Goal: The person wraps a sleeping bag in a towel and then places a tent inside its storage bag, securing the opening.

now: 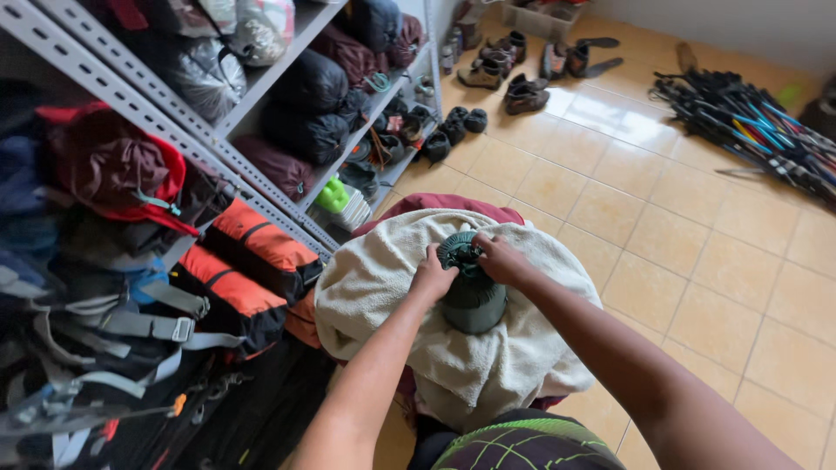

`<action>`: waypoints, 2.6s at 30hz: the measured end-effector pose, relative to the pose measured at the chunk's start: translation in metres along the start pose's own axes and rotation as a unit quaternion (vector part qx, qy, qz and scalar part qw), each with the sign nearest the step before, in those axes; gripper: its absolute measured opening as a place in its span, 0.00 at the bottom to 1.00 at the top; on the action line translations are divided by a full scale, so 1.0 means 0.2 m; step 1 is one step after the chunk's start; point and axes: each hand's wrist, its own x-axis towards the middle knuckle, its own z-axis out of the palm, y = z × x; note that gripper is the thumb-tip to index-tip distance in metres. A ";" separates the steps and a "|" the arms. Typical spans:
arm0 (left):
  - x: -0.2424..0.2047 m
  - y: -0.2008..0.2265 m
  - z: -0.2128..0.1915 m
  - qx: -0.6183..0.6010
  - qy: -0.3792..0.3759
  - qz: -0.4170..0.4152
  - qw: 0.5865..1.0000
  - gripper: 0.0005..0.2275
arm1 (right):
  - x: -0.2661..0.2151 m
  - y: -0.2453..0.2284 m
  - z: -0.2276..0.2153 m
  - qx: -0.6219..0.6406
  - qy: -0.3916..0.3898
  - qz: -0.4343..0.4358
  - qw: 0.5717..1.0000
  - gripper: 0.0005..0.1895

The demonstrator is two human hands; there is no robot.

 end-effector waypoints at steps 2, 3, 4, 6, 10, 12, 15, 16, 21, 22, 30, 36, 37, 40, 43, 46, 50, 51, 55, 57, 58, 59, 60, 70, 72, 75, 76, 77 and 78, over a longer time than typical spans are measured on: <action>0.01 0.01 -0.07 0.033 -0.018 0.026 0.999 0.32 | -0.03 -0.08 -0.03 0.003 -0.007 0.021 1.000 0.17; 0.06 -0.02 -0.09 0.038 -0.023 0.035 0.998 0.32 | -0.05 -0.12 -0.04 0.005 0.001 0.028 1.000 0.17; 0.11 -0.02 -0.11 0.056 -0.029 0.053 0.997 0.30 | -0.06 -0.16 -0.06 0.002 0.010 0.026 1.000 0.16; 0.07 0.04 -0.23 0.076 -0.043 0.079 0.993 0.29 | -0.08 -0.22 -0.09 0.000 0.024 0.034 0.999 0.16; -0.21 0.25 -0.56 0.116 -0.087 0.113 0.983 0.33 | -0.12 -0.31 -0.10 -0.004 0.019 0.057 0.998 0.16; -0.08 0.15 -0.52 0.132 -0.110 0.134 0.976 0.35 | -0.17 -0.33 -0.05 0.003 0.026 0.082 0.996 0.16; 0.26 -0.14 -0.32 0.139 -0.128 0.184 0.965 0.35 | -0.20 -0.27 0.12 0.017 0.047 0.114 0.992 0.17; 0.24 -0.15 -0.31 0.121 -0.130 0.203 0.963 0.34 | -0.22 -0.24 0.19 0.053 0.057 0.130 0.989 0.21; 0.10 -0.09 -0.36 0.063 -0.138 0.256 0.955 0.30 | -0.48 -0.41 0.15 0.033 0.110 0.150 0.982 0.38; 0.11 -0.12 -0.34 0.064 -0.132 0.257 0.955 0.30 | -0.49 -0.39 0.19 -0.012 0.186 0.094 0.978 0.29; 0.00 -0.14 -0.36 0.096 -0.113 0.241 0.959 0.30 | -0.42 -0.25 0.29 0.017 0.187 -0.061 0.980 0.25; -0.02 -0.16 -0.37 0.079 -0.101 0.221 0.967 0.29 | -0.39 -0.20 0.24 0.049 0.108 -0.115 0.986 0.23; -0.03 -0.14 -0.35 0.082 -0.094 0.220 0.968 0.29 | -0.40 -0.21 0.21 0.055 0.084 -0.084 0.991 0.24; -0.01 -0.11 -0.30 0.116 -0.078 0.245 0.959 0.31 | -0.38 -0.13 0.24 0.069 0.102 -0.063 0.990 0.24; -0.06 -0.04 -0.26 0.165 -0.053 0.320 0.931 0.33 | -0.39 -0.10 0.25 0.088 0.138 -0.071 0.984 0.19; 0.02 -0.07 -0.11 0.159 -0.023 0.413 0.896 0.27 | -0.40 -0.05 0.24 0.086 0.119 -0.093 0.985 0.17; 0.02 -0.11 -0.03 0.126 -0.042 0.406 0.904 0.12 | -0.35 0.08 0.27 0.056 0.110 -0.128 0.984 0.14; 0.00 -0.10 -0.03 0.128 -0.039 0.405 0.904 0.12 | -0.33 0.09 0.28 0.056 0.110 -0.131 0.984 0.14; -0.05 -0.06 -0.06 0.154 -0.057 0.383 0.909 0.16 | -0.33 0.06 0.28 0.066 0.139 -0.138 0.978 0.12; -0.07 -0.04 -0.07 0.161 -0.062 0.366 0.914 0.17 | -0.35 0.03 0.23 0.069 0.141 -0.143 0.977 0.13; -0.08 -0.04 -0.07 0.155 -0.065 0.355 0.920 0.13 | -0.37 0.01 0.21 0.063 0.111 -0.136 0.983 0.15; -0.09 -0.03 -0.06 0.148 -0.068 0.344 0.925 0.09 | -0.39 0.00 0.18 0.057 0.080 -0.128 0.987 0.18; -0.09 -0.02 -0.06 0.145 -0.067 0.342 0.926 0.09 | -0.38 0.00 0.16 0.055 0.077 -0.130 0.987 0.18; 0.07 -0.07 -0.05 0.022 -0.084 0.225 0.970 0.06 | -0.31 -0.02 0.08 -0.008 0.015 -0.168 0.986 0.16; 0.06 -0.05 -0.08 0.018 -0.092 0.212 0.973 0.07 | -0.33 -0.05 0.05 0.011 0.022 -0.169 0.985 0.16; 0.08 -0.05 -0.08 0.014 -0.091 0.212 0.973 0.07 | -0.33 -0.08 0.03 0.004 0.024 -0.163 0.986 0.17; 0.10 -0.06 -0.07 0.019 -0.092 0.221 0.971 0.07 | -0.32 -0.07 0.04 -0.007 0.019 -0.157 0.987 0.17; 0.11 -0.07 -0.07 0.024 -0.093 0.230 0.969 0.08 | -0.31 -0.06 0.05 -0.018 0.013 -0.150 0.988 0.17; 0.09 -0.06 -0.08 0.022 -0.091 0.228 0.969 0.08 | -0.31 -0.07 0.04 -0.020 0.011 -0.152 0.988 0.17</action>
